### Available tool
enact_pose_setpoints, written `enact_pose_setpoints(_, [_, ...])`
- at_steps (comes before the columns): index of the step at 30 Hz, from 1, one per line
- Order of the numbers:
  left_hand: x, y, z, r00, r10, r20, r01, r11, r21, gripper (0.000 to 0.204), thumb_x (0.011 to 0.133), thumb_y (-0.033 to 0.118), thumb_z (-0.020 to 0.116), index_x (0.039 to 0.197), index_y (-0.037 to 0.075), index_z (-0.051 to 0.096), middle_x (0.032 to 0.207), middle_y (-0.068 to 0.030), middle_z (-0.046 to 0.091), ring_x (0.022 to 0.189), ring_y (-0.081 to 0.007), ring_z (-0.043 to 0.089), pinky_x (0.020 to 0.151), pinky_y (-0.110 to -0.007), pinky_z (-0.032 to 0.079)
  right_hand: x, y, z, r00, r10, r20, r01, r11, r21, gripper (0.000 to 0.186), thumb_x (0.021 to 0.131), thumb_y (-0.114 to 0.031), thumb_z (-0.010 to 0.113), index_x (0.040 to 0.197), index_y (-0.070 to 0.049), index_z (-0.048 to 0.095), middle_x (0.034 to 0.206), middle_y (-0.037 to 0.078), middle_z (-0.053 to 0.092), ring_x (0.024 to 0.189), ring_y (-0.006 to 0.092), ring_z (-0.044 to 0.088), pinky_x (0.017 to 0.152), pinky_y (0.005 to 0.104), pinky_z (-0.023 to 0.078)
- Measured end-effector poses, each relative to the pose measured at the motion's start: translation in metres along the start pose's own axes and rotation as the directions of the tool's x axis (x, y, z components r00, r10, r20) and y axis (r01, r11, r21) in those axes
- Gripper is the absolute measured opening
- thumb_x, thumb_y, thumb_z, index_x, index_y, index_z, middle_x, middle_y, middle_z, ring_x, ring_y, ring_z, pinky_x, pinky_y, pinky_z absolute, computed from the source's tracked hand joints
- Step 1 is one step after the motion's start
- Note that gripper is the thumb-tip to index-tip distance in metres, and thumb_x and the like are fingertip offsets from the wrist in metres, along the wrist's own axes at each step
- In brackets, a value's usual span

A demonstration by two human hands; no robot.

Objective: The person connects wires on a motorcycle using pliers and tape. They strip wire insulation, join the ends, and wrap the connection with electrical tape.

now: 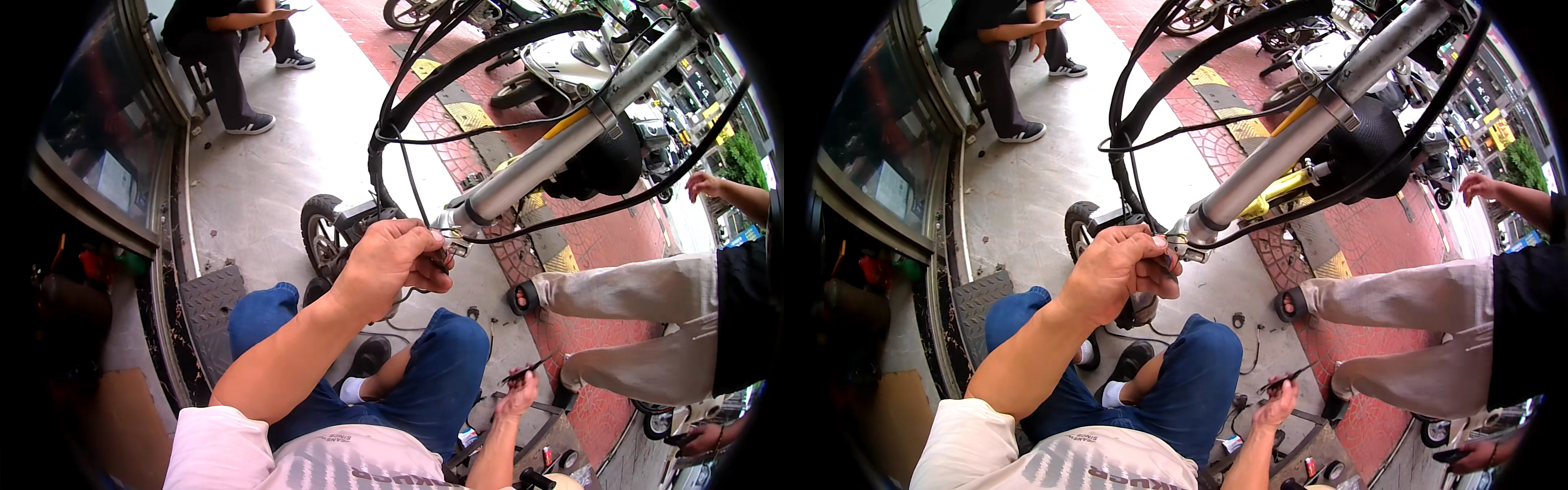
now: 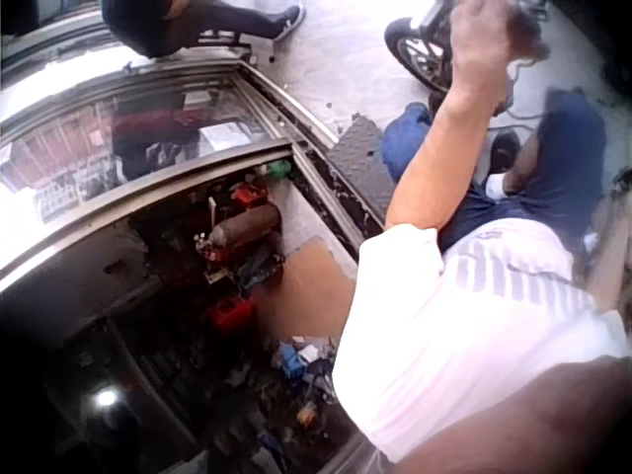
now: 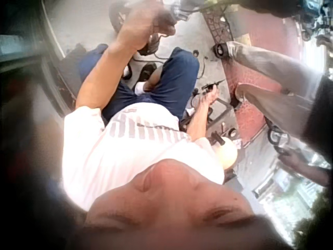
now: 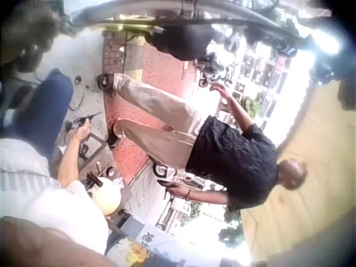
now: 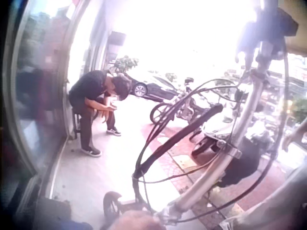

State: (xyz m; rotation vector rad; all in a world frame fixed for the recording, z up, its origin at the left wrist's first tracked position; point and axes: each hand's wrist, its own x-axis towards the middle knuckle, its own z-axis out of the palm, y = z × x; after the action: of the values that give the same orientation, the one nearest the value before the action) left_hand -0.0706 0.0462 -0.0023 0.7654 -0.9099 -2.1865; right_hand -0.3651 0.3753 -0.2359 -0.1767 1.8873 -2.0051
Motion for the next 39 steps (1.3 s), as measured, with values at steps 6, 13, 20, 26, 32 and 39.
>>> enact_pose_setpoints(6, [0.013,0.006,-0.004,0.992,-0.098,0.074,0.095,0.995,0.038,0.021,0.101,0.019,0.059,0.098,-0.001,0.065,0.091,-0.0131,0.072,0.069,-0.0230,0.073,0.068,-0.036,0.062,-0.039,-0.154,0.148,0.839,-0.305,0.450,0.239,0.950,0.199,0.049,0.087,-0.014,0.071,0.132,-0.001,0.056,0.110,0.010,0.064,0.100,0.0235,0.063,0.095,0.0357,0.049])
enact_pose_setpoints(13, [-0.005,0.011,-0.024,0.989,-0.085,0.125,0.080,0.996,0.050,0.021,0.102,0.021,0.061,0.098,0.001,0.063,0.088,-0.0093,0.069,0.069,-0.0215,0.072,0.063,-0.033,0.059,-0.106,-0.167,0.274,0.733,-0.242,0.635,-0.117,0.875,0.469,0.026,0.082,-0.003,0.075,0.103,-0.005,0.059,0.097,0.009,0.060,0.099,0.0276,0.060,0.103,0.0457,0.045])
enact_pose_setpoints(20, [-0.015,0.013,-0.035,0.990,0.021,0.138,-0.028,0.998,0.048,0.020,0.103,0.020,0.065,0.102,0.000,0.065,0.089,-0.0069,0.070,0.071,-0.0136,0.071,0.066,-0.025,0.058,-0.133,-0.162,0.315,0.737,-0.305,0.603,0.257,0.952,0.166,0.021,0.089,-0.005,0.079,0.108,0.000,0.070,0.105,0.004,0.070,0.097,0.0116,0.064,0.089,0.0259,0.048])
enact_pose_setpoints(26, [-0.020,0.020,-0.033,0.984,0.057,0.166,-0.068,0.996,0.059,0.019,0.103,0.019,0.065,0.102,0.000,0.064,0.091,-0.0069,0.071,0.071,-0.0131,0.070,0.063,-0.026,0.057,-0.138,-0.166,0.324,0.794,-0.174,0.582,0.033,0.969,0.244,0.015,0.094,-0.006,0.067,0.106,0.003,0.070,0.101,0.007,0.072,0.093,0.0138,0.067,0.085,0.0305,0.054])
enact_pose_setpoints(32, [-0.020,0.012,-0.035,0.976,0.152,0.156,-0.172,0.978,0.121,0.018,0.098,0.015,0.069,0.100,-0.001,0.062,0.090,-0.0087,0.070,0.069,-0.0135,0.068,0.063,-0.026,0.057,-0.140,-0.170,0.325,0.794,-0.021,0.608,-0.141,0.966,0.216,0.015,0.093,-0.009,0.067,0.104,0.002,0.070,0.098,0.007,0.070,0.087,0.0136,0.065,0.079,0.0307,0.053])
enact_pose_setpoints(39, [-0.019,0.019,-0.033,0.984,0.120,0.131,-0.147,0.966,0.213,0.011,0.092,0.006,0.066,0.098,-0.002,0.060,0.086,-0.0088,0.068,0.067,-0.0132,0.068,0.059,-0.026,0.057,-0.137,-0.168,0.325,0.761,-0.095,0.642,-0.064,0.973,0.220,0.017,0.091,-0.010,0.069,0.104,0.000,0.066,0.093,0.003,0.066,0.079,0.0088,0.056,0.071,0.0251,0.045])
